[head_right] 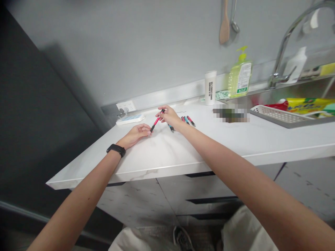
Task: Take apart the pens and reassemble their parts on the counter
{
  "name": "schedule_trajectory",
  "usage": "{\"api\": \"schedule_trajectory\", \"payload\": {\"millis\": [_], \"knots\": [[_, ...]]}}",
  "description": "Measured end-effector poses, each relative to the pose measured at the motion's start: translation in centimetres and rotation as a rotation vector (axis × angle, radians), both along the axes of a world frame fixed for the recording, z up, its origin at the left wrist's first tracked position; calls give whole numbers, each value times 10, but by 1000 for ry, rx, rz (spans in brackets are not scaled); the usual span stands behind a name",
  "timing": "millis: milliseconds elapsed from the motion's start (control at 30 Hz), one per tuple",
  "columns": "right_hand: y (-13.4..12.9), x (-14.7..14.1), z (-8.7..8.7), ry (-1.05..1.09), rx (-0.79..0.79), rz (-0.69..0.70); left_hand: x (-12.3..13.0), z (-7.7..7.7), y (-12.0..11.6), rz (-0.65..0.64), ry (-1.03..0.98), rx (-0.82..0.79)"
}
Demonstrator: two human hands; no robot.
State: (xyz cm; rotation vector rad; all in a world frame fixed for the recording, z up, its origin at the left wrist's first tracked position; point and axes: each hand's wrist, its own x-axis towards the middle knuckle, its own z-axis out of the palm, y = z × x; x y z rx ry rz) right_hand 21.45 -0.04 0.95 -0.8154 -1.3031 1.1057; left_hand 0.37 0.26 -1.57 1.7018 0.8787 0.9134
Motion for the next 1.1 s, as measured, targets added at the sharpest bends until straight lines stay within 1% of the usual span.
{"api": "schedule_trajectory", "payload": {"millis": [133, 267, 333, 500, 633, 800, 867, 1000, 1033, 1100], "knots": [[0, -2, -2, 69, 53, -15, 1, 0, 0, -26, 56, -38], [-1, -3, -2, 30, 13, 114, 0, -2, 0, -63, 89, -36], [-2, -2, -3, 2, -6, 144, 0, -3, 1, -65, 76, -39], [-2, 3, -3, -3, -40, 125, 0, -2, 1, -22, 29, -4], [-2, 3, -4, -18, -16, 119, 2, 0, -1, -47, 58, -9], [-1, -1, -5, -42, -10, 20, 2, 1, -2, -22, 53, -10], [-2, -1, -6, 2, -6, 55, 1, 1, -1, -9, 48, -3], [-3, 2, -6, 71, 3, 215, 0, 1, -1, -20, 38, -8], [-3, 3, -5, 63, 11, 220, 0, 1, -1, -24, 30, -11], [-3, 3, -5, 14, 29, 178, 0, 1, -2, -30, 18, -22]]}}
